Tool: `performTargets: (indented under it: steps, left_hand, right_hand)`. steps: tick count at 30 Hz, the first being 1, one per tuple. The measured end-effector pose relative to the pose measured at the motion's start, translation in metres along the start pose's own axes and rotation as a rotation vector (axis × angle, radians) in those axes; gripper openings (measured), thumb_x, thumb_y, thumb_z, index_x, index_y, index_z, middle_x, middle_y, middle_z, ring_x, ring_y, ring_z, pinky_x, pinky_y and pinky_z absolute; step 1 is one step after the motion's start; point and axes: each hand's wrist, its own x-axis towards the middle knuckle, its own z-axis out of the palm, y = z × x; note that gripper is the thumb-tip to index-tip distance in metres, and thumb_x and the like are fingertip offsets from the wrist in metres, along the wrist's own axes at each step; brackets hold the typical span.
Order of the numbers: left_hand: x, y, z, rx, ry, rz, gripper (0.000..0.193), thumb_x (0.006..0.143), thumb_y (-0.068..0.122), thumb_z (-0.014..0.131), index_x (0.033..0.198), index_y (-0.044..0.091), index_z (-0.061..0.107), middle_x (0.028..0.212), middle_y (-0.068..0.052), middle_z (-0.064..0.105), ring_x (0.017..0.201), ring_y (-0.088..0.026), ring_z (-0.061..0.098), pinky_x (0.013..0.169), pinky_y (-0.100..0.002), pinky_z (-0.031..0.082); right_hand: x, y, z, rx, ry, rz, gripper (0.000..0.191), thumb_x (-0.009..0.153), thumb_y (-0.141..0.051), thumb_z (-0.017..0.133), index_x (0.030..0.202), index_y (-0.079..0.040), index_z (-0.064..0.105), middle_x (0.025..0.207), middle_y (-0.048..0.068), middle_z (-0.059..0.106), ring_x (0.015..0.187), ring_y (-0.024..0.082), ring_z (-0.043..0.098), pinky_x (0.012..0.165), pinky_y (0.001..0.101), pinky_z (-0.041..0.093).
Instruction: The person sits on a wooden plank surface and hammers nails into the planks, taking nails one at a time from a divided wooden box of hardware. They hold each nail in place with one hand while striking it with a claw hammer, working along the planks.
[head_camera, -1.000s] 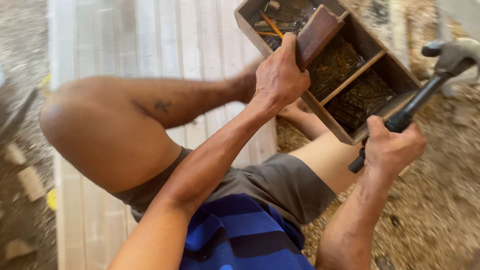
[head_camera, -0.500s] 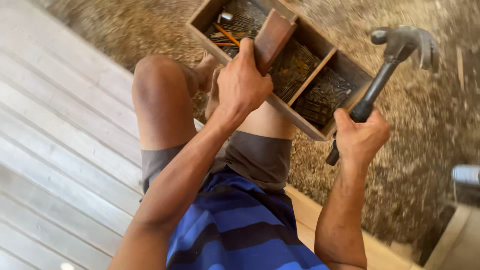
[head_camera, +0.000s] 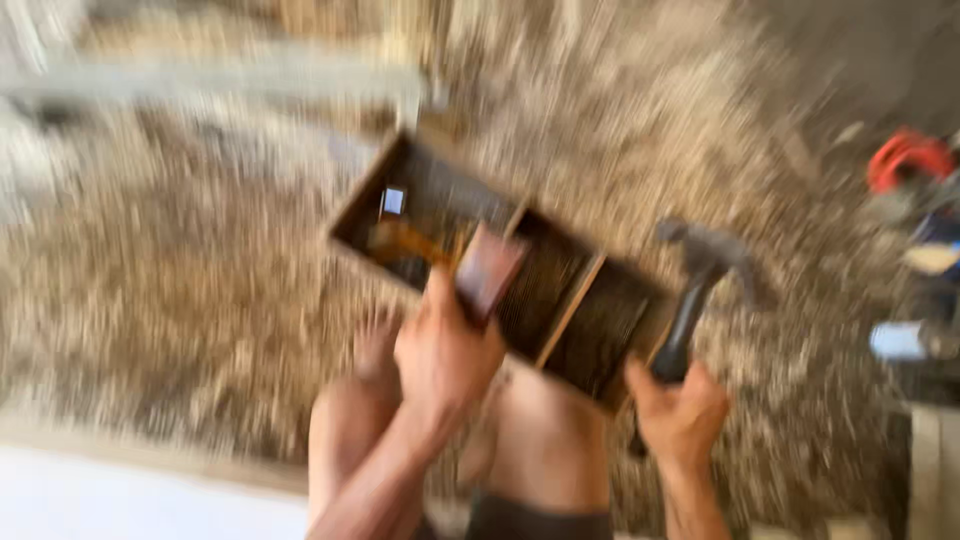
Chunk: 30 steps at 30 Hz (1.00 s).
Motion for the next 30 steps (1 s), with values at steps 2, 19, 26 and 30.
performTargets:
  steps: [2, 19, 26, 30]
  left_hand:
    - [0.006, -0.017, 0.023, 0.014, -0.062, -0.05, 0.034, 0.079, 0.019, 0.074, 0.101, 0.006, 0.051, 0.085, -0.02, 0.07, 0.076, -0.044, 0.067, 0.065, -0.054, 0.054]
    - [-0.01, 0.064, 0.069, 0.091, -0.621, 0.48, 0.051, 0.071, 0.019, 0.084, 0.105, 0.005, 0.047, 0.069, -0.021, 0.069, 0.062, -0.041, 0.07, 0.06, -0.053, 0.057]
    - [-0.147, 0.06, 0.024, -0.126, -0.902, 1.018, 0.048, 0.084, 0.006, 0.074, 0.118, 0.005, 0.041, 0.089, -0.02, 0.071, 0.075, -0.038, 0.075, 0.065, -0.049, 0.063]
    - [-0.257, 0.054, 0.009, -0.045, -1.083, 1.154, 0.06, 0.076, 0.013, 0.081, 0.118, 0.002, 0.039, 0.097, -0.024, 0.068, 0.073, -0.042, 0.073, 0.059, -0.051, 0.061]
  right_hand:
    - [0.005, 0.01, 0.017, 0.155, -0.12, 0.054, 0.033, 0.087, -0.028, 0.079, 0.084, 0.0, 0.063, 0.059, 0.01, 0.064, 0.041, 0.02, 0.058, 0.042, 0.0379, 0.042]
    - [-0.127, -0.027, -0.082, 0.171, 0.372, 0.639, 0.028, 0.089, -0.016, 0.085, 0.084, -0.002, 0.061, 0.065, 0.0, 0.055, 0.059, 0.007, 0.048, 0.053, 0.0254, 0.042]
    - [-0.335, -0.064, -0.112, 0.32, 0.687, 0.97, 0.024, 0.097, -0.006, 0.081, 0.087, -0.003, 0.059, 0.073, -0.002, 0.056, 0.061, 0.007, 0.05, 0.053, 0.0252, 0.041]
    - [-0.436, -0.067, -0.138, 0.397, 0.855, 1.155, 0.015, 0.092, -0.004, 0.076, 0.087, -0.003, 0.062, 0.069, -0.001, 0.061, 0.052, 0.008, 0.055, 0.044, 0.0266, 0.043]
